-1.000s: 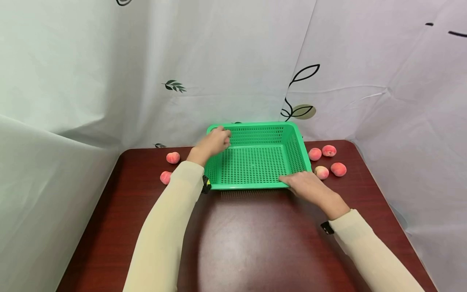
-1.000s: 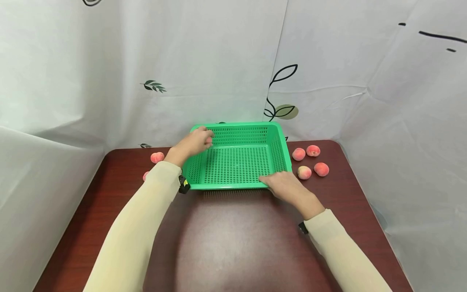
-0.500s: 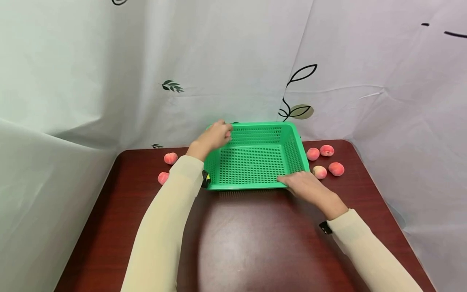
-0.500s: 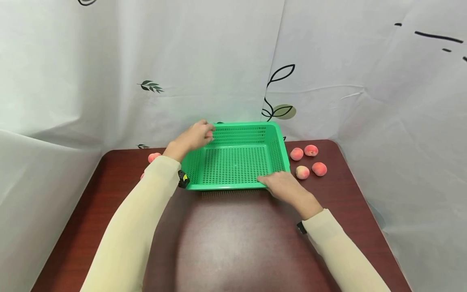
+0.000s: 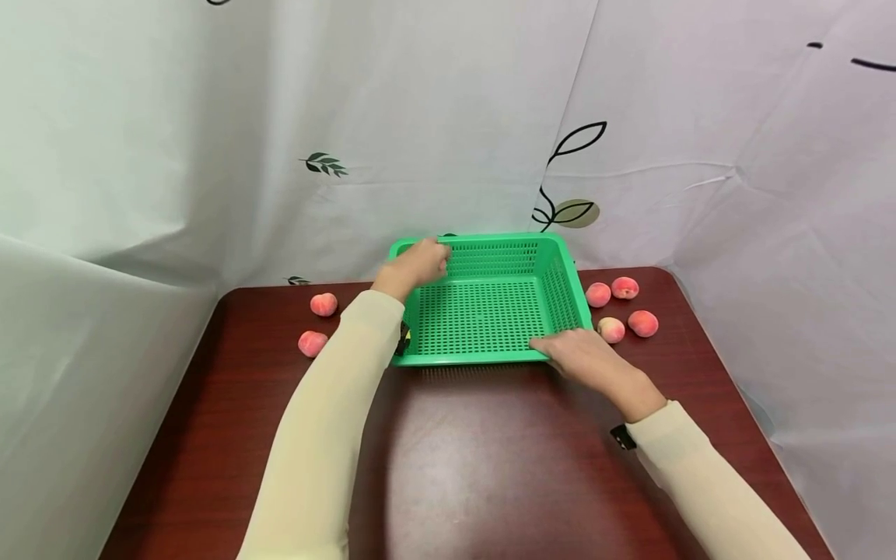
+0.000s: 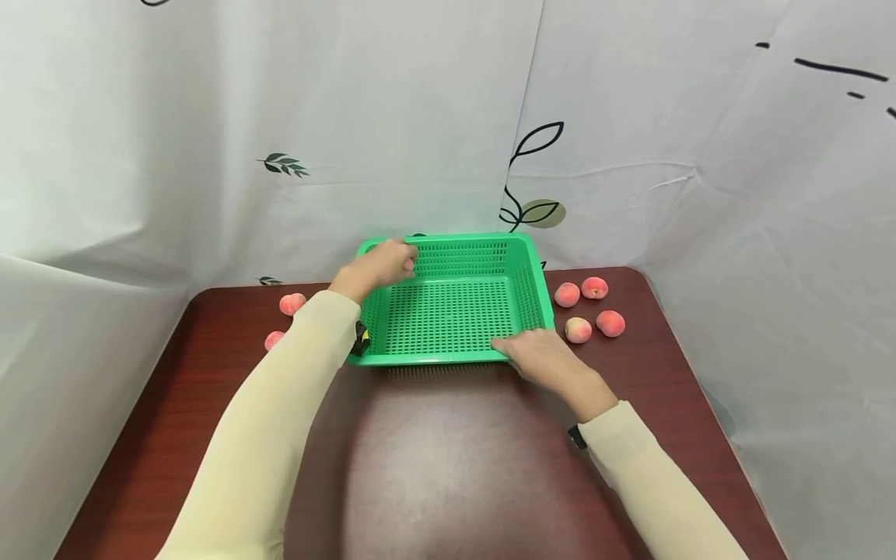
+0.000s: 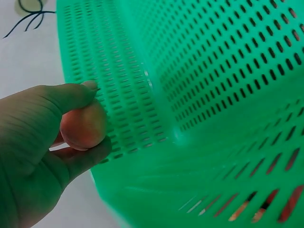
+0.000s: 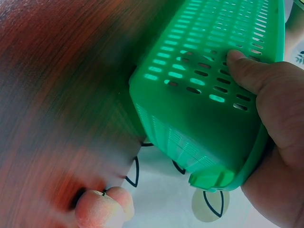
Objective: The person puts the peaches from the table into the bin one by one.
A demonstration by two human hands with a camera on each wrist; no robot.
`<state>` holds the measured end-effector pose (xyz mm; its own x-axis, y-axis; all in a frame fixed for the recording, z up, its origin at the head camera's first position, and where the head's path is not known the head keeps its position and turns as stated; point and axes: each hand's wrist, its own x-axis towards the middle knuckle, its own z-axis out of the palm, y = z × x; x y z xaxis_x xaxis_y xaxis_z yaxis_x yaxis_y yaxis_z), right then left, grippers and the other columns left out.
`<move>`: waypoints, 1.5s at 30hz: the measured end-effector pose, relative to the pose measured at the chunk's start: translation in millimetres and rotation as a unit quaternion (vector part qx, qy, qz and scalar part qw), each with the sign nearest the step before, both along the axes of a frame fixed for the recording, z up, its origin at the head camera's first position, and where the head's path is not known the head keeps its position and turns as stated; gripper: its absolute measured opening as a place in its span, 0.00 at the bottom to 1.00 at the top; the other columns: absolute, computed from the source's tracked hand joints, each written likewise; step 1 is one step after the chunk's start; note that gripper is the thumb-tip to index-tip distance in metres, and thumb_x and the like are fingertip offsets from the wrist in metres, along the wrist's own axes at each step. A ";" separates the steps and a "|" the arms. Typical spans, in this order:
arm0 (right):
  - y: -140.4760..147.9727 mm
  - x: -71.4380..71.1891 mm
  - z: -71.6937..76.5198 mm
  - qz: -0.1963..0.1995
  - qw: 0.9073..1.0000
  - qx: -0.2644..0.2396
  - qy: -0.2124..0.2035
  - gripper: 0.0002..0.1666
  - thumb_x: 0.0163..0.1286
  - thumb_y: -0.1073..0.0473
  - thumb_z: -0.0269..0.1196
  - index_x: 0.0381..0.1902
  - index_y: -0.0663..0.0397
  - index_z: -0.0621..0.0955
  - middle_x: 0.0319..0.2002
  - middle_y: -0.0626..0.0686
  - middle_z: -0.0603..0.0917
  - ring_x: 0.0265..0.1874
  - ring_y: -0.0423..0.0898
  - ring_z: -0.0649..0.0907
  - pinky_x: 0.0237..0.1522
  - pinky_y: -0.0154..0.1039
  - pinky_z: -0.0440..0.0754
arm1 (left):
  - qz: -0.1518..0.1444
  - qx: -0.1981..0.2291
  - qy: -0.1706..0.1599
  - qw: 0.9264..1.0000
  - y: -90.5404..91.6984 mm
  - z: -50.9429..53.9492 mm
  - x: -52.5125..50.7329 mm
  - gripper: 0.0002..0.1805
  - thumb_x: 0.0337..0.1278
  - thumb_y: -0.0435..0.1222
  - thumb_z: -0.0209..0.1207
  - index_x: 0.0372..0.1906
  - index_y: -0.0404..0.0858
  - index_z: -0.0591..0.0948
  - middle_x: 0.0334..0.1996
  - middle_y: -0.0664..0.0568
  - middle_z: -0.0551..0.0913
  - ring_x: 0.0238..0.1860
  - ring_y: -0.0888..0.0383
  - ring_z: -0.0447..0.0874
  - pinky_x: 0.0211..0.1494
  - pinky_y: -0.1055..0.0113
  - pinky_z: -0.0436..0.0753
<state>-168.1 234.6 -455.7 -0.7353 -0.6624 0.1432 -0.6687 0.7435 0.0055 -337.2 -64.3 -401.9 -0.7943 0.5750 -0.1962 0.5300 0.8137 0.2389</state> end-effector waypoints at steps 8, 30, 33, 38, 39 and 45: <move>0.3 -0.8 0.1 -0.001 1.000 -0.001 0.000 0.19 0.65 0.67 0.67 0.29 0.43 0.68 0.18 0.40 0.68 0.18 0.40 0.69 0.24 0.37 0.68 | 0.019 -0.030 -0.034 0.999 5.8 -9.5 -0.9 0.16 0.78 0.32 0.51 0.63 0.35 0.79 0.62 0.43 0.77 0.59 0.48 0.77 0.57 0.56 0.78; -0.7 0.4 -1.1 -0.003 1.000 -0.002 0.001 0.20 0.66 0.68 0.66 0.29 0.44 0.67 0.18 0.41 0.66 0.18 0.40 0.70 0.24 0.37 0.67 | 0.047 -0.062 -0.086 0.993 19.4 -39.6 -7.7 0.18 0.63 0.37 0.70 0.55 0.38 0.81 0.51 0.47 0.82 0.49 0.52 0.82 0.50 0.57 0.83; -0.8 0.0 -0.3 -0.003 1.000 0.001 0.001 0.20 0.66 0.68 0.66 0.29 0.44 0.67 0.18 0.41 0.66 0.18 0.40 0.70 0.24 0.37 0.68 | 0.047 -0.071 -0.086 0.993 20.4 -39.2 -7.5 0.17 0.63 0.36 0.70 0.53 0.39 0.81 0.50 0.47 0.81 0.47 0.52 0.82 0.47 0.58 0.82; -1.2 0.0 -0.1 -0.002 1.000 0.002 0.001 0.19 0.66 0.68 0.66 0.29 0.44 0.68 0.19 0.41 0.68 0.18 0.40 0.70 0.24 0.37 0.68 | 0.046 -0.091 -0.079 0.992 22.7 -38.5 -3.5 0.13 0.62 0.36 0.71 0.47 0.41 0.79 0.48 0.48 0.80 0.44 0.53 0.79 0.42 0.59 0.78; -1.3 0.1 0.0 -0.002 1.000 0.001 0.001 0.19 0.66 0.68 0.66 0.28 0.44 0.68 0.19 0.41 0.68 0.18 0.41 0.70 0.24 0.37 0.68 | 0.046 -0.095 -0.076 0.992 23.3 -38.4 -2.6 0.14 0.61 0.36 0.71 0.48 0.41 0.80 0.49 0.47 0.80 0.45 0.52 0.79 0.43 0.58 0.78; -1.0 0.2 -0.1 -0.005 1.000 0.001 0.002 0.20 0.65 0.68 0.66 0.28 0.44 0.67 0.18 0.41 0.66 0.18 0.41 0.68 0.24 0.37 0.67 | 0.041 -0.118 -0.073 0.990 27.4 -42.2 -4.8 0.31 0.59 0.37 0.73 0.67 0.39 0.76 0.68 0.41 0.74 0.63 0.45 0.79 0.56 0.53 0.83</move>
